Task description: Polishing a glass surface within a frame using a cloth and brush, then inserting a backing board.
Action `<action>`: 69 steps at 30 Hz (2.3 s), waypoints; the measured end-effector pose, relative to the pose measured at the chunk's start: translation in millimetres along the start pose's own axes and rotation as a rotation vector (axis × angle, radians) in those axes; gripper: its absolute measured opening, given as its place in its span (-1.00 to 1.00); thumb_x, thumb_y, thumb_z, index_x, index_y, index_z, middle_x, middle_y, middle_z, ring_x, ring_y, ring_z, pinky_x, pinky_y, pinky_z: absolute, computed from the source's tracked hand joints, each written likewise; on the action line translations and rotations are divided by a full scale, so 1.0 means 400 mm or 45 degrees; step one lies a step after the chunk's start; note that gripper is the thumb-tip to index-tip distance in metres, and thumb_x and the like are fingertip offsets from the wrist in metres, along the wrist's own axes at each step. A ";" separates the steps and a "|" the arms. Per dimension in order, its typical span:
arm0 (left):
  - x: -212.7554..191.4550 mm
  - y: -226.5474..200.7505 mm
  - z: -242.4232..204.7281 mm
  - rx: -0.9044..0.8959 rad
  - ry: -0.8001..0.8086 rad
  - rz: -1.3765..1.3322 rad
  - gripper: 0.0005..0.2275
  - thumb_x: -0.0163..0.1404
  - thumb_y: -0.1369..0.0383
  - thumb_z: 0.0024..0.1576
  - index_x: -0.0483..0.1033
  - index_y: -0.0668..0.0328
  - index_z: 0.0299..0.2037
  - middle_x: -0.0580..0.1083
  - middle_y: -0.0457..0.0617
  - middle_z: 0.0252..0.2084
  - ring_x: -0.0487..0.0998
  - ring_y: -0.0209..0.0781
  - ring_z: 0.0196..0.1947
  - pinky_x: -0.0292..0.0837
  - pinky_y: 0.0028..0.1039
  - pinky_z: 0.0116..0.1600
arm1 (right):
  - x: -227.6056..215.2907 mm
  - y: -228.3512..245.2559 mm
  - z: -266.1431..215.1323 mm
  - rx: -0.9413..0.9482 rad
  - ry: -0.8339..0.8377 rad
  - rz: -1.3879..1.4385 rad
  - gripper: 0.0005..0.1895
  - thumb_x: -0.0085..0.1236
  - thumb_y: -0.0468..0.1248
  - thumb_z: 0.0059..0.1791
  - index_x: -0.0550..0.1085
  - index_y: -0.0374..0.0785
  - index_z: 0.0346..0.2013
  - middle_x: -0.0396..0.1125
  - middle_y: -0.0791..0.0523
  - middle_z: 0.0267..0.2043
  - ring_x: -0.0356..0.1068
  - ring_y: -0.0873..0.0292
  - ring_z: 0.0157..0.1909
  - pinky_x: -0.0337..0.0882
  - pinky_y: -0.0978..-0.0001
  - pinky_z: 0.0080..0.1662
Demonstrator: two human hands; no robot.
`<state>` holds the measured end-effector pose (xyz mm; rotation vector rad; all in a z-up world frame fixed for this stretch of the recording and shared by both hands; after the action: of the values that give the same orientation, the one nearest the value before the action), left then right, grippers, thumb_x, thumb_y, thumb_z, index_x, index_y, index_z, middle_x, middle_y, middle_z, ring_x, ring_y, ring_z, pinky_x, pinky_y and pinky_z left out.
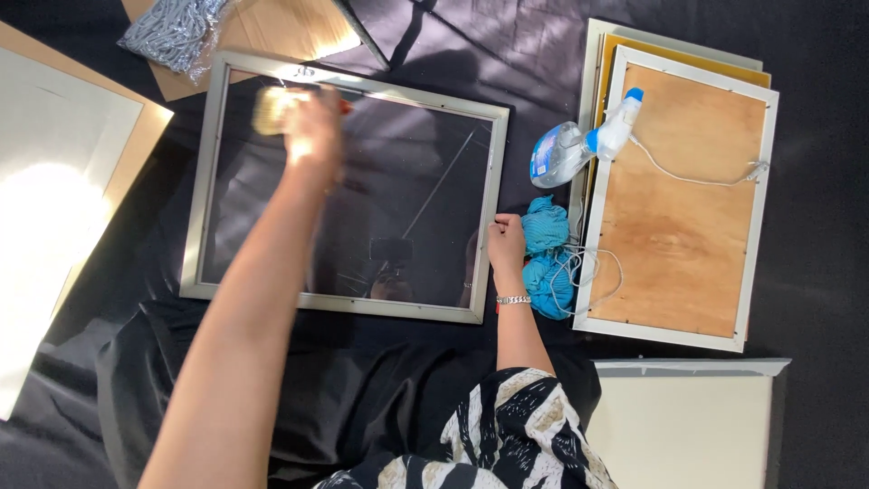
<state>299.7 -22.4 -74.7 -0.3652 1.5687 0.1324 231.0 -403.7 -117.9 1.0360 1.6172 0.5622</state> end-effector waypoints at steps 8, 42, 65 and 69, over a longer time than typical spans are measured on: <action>0.038 -0.497 -0.046 0.551 -0.213 -0.266 -0.92 0.11 0.26 0.09 0.53 -0.22 -0.24 0.57 -0.09 -0.36 0.70 -0.03 -0.43 0.63 -0.21 -0.39 | -0.007 0.007 -0.001 0.104 0.133 0.067 -0.76 -0.14 -0.30 0.15 0.34 -0.30 0.10 0.26 0.00 -0.05 0.30 0.08 -0.01 0.38 0.08 -0.03; -0.017 -0.486 -0.322 0.358 0.226 -0.939 -0.86 0.03 0.19 0.17 0.42 -0.25 -0.09 0.57 -0.05 -0.26 0.65 0.10 -0.16 0.57 -0.02 -0.06 | -0.003 -0.029 0.028 0.165 0.117 0.001 -0.78 -0.19 -0.26 0.19 0.40 -0.18 0.06 0.37 -0.03 0.05 0.38 -0.05 0.14 0.44 -0.01 0.04; -0.139 -0.377 -0.670 0.176 0.562 -1.228 -0.87 0.03 0.13 0.22 0.51 -0.20 -0.10 0.62 0.05 -0.29 0.66 0.21 -0.18 0.57 -0.06 -0.03 | 0.010 -0.079 0.055 0.172 0.027 0.127 -0.72 -0.07 -0.26 0.08 0.50 -0.22 0.03 0.42 -0.01 -0.10 0.49 0.16 -0.15 0.58 0.36 -0.11; -0.042 -0.358 -0.699 0.000 0.469 -1.410 -0.93 0.07 0.16 0.23 0.54 -0.23 -0.18 0.63 -0.02 -0.39 0.67 0.10 -0.23 0.56 -0.20 -0.04 | -0.013 -0.020 0.017 0.153 0.033 0.102 -0.72 -0.08 -0.29 0.07 0.50 -0.23 0.02 0.42 -0.01 -0.08 0.47 0.18 -0.12 0.58 0.35 -0.07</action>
<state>78.3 -240.8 -26.8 -1.2499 1.5099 -0.8283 234.9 -413.1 -123.7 1.1911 1.6539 0.5388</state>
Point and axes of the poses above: each hand's wrist, its own z-axis towards the middle knuckle, its own x-axis out of the palm, y = z × x, the point moved 2 cm from there along z, towards the middle knuckle
